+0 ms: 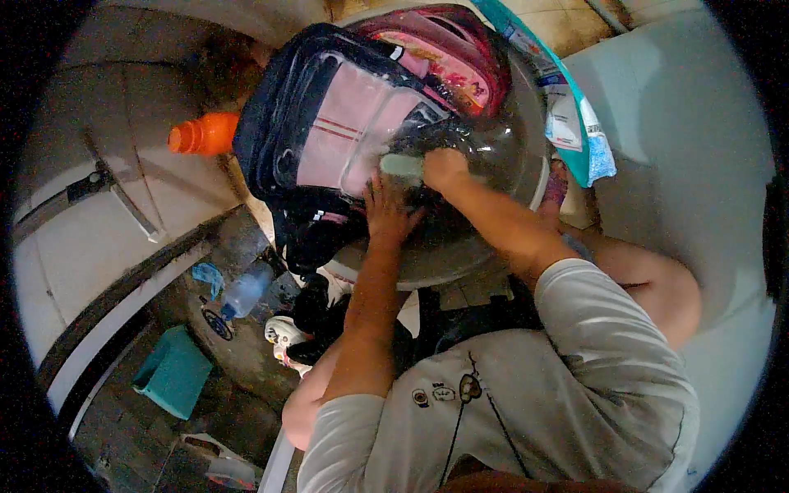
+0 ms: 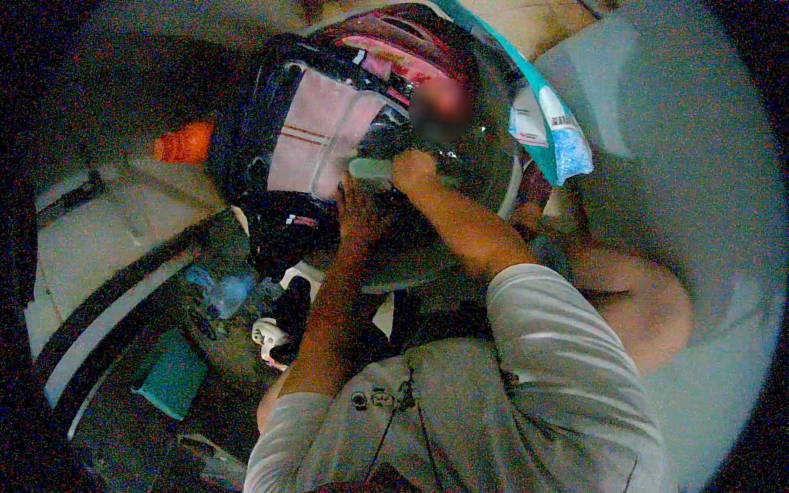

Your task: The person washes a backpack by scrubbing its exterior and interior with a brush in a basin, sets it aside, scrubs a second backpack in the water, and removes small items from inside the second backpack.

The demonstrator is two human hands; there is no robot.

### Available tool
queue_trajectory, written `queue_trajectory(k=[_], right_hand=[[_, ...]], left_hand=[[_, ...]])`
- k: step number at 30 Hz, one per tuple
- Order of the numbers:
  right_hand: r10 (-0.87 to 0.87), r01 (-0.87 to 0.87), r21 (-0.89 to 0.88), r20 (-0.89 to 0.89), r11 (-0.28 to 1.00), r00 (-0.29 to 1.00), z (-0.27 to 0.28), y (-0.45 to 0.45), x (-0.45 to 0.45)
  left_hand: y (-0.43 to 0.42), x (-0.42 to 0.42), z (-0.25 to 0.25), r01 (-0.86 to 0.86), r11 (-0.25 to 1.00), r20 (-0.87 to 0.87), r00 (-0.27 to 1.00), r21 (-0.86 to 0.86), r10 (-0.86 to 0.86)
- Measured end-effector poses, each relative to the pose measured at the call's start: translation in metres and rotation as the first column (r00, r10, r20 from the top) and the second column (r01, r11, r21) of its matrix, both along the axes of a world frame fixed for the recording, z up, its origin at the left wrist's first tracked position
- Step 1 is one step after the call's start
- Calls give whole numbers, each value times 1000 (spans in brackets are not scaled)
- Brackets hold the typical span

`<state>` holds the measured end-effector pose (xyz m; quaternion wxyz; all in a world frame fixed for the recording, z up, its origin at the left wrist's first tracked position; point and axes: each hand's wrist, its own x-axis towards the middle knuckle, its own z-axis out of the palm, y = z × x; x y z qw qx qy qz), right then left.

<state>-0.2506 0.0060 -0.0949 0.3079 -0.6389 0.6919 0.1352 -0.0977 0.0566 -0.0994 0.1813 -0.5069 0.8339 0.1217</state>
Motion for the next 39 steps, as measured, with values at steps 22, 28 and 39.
queue_trajectory(k=[22, 28, 39], right_hand=[[161, -158, -320, -17, 934, 987, 69, 39, -37], [239, -244, -199, -50, 949, 970, 14, 44, -13], [87, -82, -55, 94, 995, 992, -49, 13, -16]], left_hand=[[-2, 15, 60, -95, 971, -245, 969, -218, 40], [-5, -7, 59, -82, 951, 193, 981, 297, 24], [-10, 4, -47, -256, 787, 108, 965, 562, 237]])
